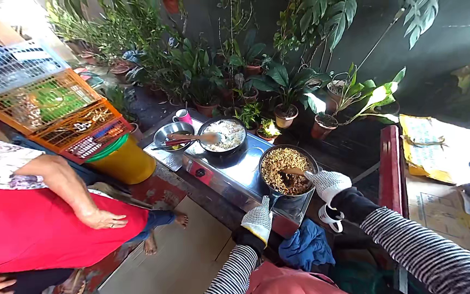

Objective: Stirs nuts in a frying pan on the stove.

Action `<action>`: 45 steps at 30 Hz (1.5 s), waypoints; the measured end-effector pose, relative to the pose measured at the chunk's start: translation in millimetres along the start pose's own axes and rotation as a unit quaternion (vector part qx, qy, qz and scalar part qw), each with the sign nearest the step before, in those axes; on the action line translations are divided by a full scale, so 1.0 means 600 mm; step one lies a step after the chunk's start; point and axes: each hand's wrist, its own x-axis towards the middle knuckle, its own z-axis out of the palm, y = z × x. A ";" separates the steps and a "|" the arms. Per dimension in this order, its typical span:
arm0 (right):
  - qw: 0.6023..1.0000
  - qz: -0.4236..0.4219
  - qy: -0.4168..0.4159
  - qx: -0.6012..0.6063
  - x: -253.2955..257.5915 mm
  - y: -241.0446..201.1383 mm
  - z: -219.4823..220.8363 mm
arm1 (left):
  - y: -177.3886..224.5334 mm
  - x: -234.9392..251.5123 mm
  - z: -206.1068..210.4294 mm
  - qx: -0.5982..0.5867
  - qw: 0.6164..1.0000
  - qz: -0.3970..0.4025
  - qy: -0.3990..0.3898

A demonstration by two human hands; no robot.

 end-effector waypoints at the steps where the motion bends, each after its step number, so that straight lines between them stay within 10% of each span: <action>1: 1.000 0.005 0.009 0.006 0.008 -0.002 -0.013 | 0.000 0.002 0.000 0.001 1.000 -0.002 -0.001; 10: 0.999 -0.042 -0.001 -0.013 0.015 -0.069 -0.011 | -0.002 0.002 0.007 0.002 1.000 0.000 0.000; 20: 0.993 -0.012 -0.076 -0.091 -0.118 0.024 -0.034 | 0.003 -0.016 -0.022 -0.027 0.999 -0.002 -0.022; 36: 1.000 0.006 0.020 0.021 0.022 -0.061 -0.053 | 0.001 -0.001 0.001 -0.008 1.000 -0.003 -0.007; 45: 0.998 -0.044 -0.023 -0.031 -0.067 -0.027 -0.012 | 0.005 -0.015 -0.014 -0.006 1.000 0.005 -0.012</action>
